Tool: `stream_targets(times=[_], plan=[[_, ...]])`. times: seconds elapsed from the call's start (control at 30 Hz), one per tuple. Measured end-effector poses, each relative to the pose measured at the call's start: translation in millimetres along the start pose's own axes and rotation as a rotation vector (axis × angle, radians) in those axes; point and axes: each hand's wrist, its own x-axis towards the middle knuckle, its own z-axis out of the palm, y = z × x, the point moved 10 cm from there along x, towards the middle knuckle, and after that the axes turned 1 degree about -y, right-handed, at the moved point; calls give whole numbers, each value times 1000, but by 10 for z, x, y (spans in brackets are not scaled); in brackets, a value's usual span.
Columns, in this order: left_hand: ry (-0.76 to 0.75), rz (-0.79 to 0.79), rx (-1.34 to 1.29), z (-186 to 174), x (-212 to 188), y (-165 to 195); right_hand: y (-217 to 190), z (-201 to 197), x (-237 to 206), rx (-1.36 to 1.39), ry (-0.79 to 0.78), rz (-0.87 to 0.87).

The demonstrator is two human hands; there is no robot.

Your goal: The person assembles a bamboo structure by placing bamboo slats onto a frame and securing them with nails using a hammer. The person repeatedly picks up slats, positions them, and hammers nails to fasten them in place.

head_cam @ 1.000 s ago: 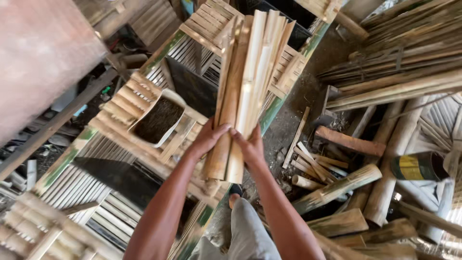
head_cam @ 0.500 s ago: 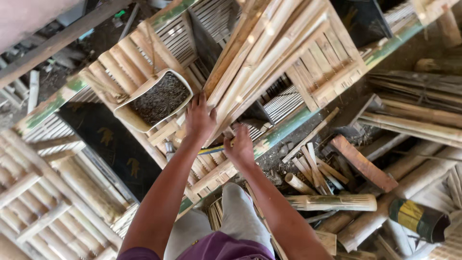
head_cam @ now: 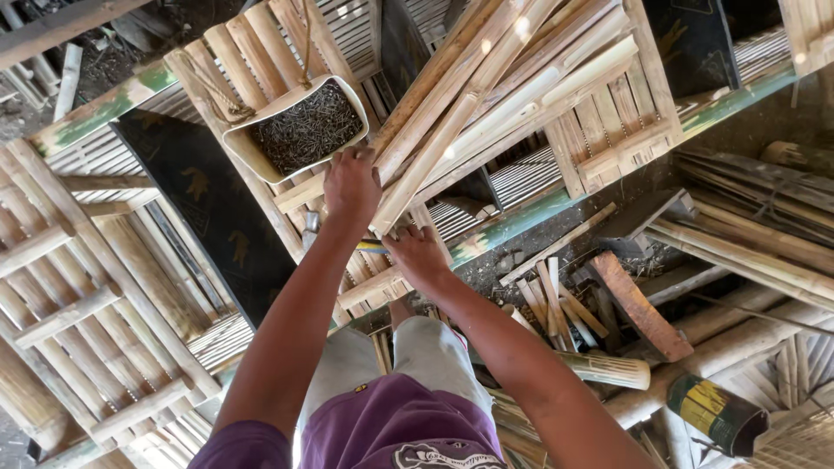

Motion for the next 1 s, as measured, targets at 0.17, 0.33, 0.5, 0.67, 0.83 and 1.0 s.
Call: stream_targets(times=[0.17,0.33,0.5,0.67,0.83,1.0], plan=[[-164,-47,-42,100,-49,-74,-125,378,-123,191,-422,136],[-474,-256,-204,258,-104,-261,333,164,-728,666,-474,228],[-200,-157,-400,-228,-8,-382,913,-149,-1112,914,-148,504],[-24,-353,-324,-552,234,-828,885,-330,-269,1387,105,665],[-115,-414,-226,-617,553,-831,1014,-757,159,997,429,1067],[-176,-453,-228,-568,489,-745,799,-969,198,574,398,1090]])
